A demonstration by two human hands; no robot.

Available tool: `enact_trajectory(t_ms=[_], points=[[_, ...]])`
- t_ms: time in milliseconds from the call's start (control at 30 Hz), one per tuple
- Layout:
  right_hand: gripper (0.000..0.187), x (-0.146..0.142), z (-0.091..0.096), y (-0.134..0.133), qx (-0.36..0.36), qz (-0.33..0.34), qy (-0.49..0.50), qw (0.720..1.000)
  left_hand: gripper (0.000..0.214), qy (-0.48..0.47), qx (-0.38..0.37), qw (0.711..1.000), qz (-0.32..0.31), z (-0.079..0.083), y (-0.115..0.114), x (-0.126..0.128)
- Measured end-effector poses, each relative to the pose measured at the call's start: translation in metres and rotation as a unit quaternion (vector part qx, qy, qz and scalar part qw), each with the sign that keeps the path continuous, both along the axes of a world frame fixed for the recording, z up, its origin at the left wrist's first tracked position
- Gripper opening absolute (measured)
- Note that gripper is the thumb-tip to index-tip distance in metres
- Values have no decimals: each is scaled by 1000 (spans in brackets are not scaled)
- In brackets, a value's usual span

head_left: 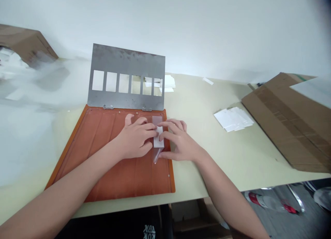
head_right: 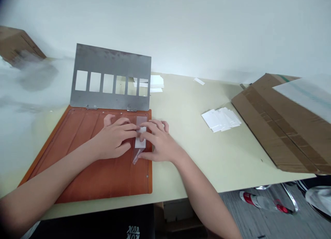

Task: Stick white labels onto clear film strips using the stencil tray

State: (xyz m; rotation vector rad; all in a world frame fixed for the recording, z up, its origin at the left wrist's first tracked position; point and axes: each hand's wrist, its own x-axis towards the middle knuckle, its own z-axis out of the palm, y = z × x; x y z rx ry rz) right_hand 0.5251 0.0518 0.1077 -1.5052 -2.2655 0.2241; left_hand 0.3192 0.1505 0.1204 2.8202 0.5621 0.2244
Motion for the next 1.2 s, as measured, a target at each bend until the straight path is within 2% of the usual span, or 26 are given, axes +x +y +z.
enact_trajectory(t_ms=[300,400,600,800,1200], points=[[11,-2,5,-5,-11,51,24,998,44,8,-3,1000,0,-4,2,-1],[15,-3,5,-5,11,43,37,998,45,9,-15,1000,0,-4,3,-1],[8,-2,-2,0,34,-3,79,996,51,3,-23,1000,-2,-6,5,-4],[11,-2,-11,6,18,-52,75,996,32,-14,-36,999,0,-3,3,-1],[10,0,-15,11,15,-81,118,990,28,-21,-43,999,24,-11,5,3]])
